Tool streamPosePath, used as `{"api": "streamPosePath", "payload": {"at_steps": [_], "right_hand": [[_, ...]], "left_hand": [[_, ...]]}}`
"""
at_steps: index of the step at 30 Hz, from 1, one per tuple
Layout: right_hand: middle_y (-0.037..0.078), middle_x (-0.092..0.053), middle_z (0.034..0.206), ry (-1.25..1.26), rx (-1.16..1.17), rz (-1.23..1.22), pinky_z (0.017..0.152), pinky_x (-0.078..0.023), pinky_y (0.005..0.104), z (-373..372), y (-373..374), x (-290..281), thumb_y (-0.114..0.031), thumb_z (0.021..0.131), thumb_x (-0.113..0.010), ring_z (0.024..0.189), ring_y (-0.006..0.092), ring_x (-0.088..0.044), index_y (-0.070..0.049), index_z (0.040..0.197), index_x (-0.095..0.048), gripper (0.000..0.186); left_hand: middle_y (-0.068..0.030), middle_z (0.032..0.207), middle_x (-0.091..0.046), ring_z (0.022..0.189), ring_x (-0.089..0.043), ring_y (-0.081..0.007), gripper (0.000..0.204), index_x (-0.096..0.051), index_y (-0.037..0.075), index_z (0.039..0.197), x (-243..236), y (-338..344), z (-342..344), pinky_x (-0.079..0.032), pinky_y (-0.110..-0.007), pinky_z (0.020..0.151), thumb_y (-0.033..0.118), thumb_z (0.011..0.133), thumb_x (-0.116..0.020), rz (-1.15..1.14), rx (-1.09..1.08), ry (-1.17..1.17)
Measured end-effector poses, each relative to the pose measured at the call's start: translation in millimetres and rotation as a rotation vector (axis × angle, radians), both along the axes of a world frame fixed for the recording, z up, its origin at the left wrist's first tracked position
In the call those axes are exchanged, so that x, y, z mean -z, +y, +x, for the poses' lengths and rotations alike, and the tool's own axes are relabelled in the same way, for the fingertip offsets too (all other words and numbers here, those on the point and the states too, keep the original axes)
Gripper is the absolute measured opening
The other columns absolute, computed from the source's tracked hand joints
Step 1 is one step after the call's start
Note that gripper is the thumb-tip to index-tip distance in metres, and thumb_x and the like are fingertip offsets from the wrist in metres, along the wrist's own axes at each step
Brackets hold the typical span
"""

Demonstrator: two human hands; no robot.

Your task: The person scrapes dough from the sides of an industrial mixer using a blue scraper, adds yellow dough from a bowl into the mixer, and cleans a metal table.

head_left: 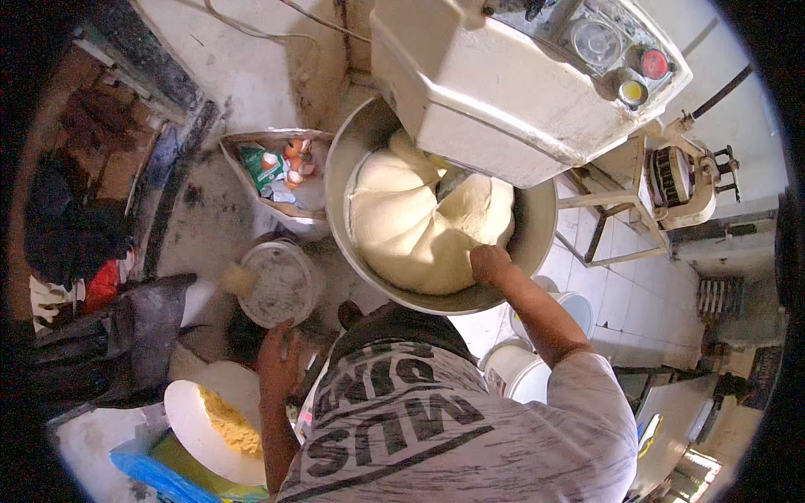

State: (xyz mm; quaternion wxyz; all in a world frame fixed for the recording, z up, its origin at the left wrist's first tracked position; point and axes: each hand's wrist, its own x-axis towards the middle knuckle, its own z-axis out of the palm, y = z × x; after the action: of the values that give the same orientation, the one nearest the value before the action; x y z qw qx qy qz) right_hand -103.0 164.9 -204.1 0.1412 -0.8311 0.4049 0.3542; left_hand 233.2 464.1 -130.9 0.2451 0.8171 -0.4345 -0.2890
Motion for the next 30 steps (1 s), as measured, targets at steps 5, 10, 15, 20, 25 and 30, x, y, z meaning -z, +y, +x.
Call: {"api": "streamPosePath", "payload": {"at_steps": [5, 10, 15, 20, 25, 30], "right_hand": [[0.019, -0.065, 0.098, -0.406, 0.182, -0.127, 0.083, -0.05, 0.0399, 57.8, -8.0, -12.6, -0.035, 0.076, -0.065, 0.094, 0.0315, -0.063, 0.002, 0.11, -0.056, 0.051], [0.017, -0.061, 0.112, -0.177, 0.232, -0.032, 0.087, -0.048, 0.0391, 119.5, 9.4, 62.2, -0.025, 0.083, -0.056, 0.101, 0.0324, -0.06, -0.001, 0.116, -0.054, 0.041], [0.016, -0.061, 0.11, -0.206, 0.052, 0.034, 0.088, -0.047, 0.0372, 78.8, -0.4, 86.0, -0.016, 0.079, -0.056, 0.1, 0.03, -0.06, -0.002, 0.1, -0.062, 0.026], [0.016, -0.066, 0.095, -0.341, -0.184, -0.085, 0.079, -0.052, 0.0381, 27.8, 11.8, 42.0, -0.01, 0.078, -0.054, 0.091, 0.0284, -0.064, -0.003, 0.092, -0.066, 0.02], [0.02, -0.064, 0.096, -0.182, -0.092, 0.098, 0.077, -0.051, 0.0411, 43.8, -3.8, -15.0, -0.015, 0.074, -0.061, 0.085, 0.0324, -0.064, 0.003, 0.094, -0.063, 0.027], [0.024, -0.061, 0.102, -0.429, 0.427, 0.386, 0.079, -0.05, 0.0402, 110.9, 0.8, 21.3, -0.034, 0.065, -0.076, 0.09, 0.0344, -0.061, 0.004, 0.102, -0.056, 0.056]], "left_hand": [[-0.0172, 0.116, -0.057, 0.11, -0.053, -0.0329, 0.032, -0.056, 0.004, 0.117, -8.7, -4.5, -0.1, -0.039, -0.039, 0.095, 0.021, 0.09, -0.053, -0.014, 0.016, 0.023], [-0.018, 0.117, -0.056, 0.111, -0.052, -0.0331, 0.033, -0.056, 0.004, 0.116, -16.3, -13.0, -2.1, -0.039, -0.039, 0.096, 0.022, 0.09, -0.053, -0.024, 0.061, 0.03], [-0.0184, 0.117, -0.056, 0.11, -0.052, -0.0338, 0.033, -0.056, 0.003, 0.115, -10.8, -5.7, -1.7, -0.039, -0.04, 0.095, 0.022, 0.089, -0.054, -0.02, 0.054, -0.009], [-0.0187, 0.116, -0.056, 0.109, -0.053, -0.0343, 0.033, -0.056, 0.003, 0.115, -12.0, -2.2, 0.3, -0.04, -0.04, 0.094, 0.022, 0.089, -0.054, -0.043, 0.013, 0.029], [-0.0185, 0.114, -0.057, 0.108, -0.053, -0.0345, 0.032, -0.056, 0.003, 0.115, -13.2, 0.6, 1.9, -0.04, -0.04, 0.094, 0.022, 0.089, -0.055, -0.047, -0.015, -0.051], [-0.0181, 0.115, -0.057, 0.109, -0.053, -0.0339, 0.031, -0.056, 0.003, 0.115, -10.5, -0.3, 5.5, -0.039, -0.041, 0.095, 0.02, 0.089, -0.055, -0.04, -0.011, -0.023]]}}
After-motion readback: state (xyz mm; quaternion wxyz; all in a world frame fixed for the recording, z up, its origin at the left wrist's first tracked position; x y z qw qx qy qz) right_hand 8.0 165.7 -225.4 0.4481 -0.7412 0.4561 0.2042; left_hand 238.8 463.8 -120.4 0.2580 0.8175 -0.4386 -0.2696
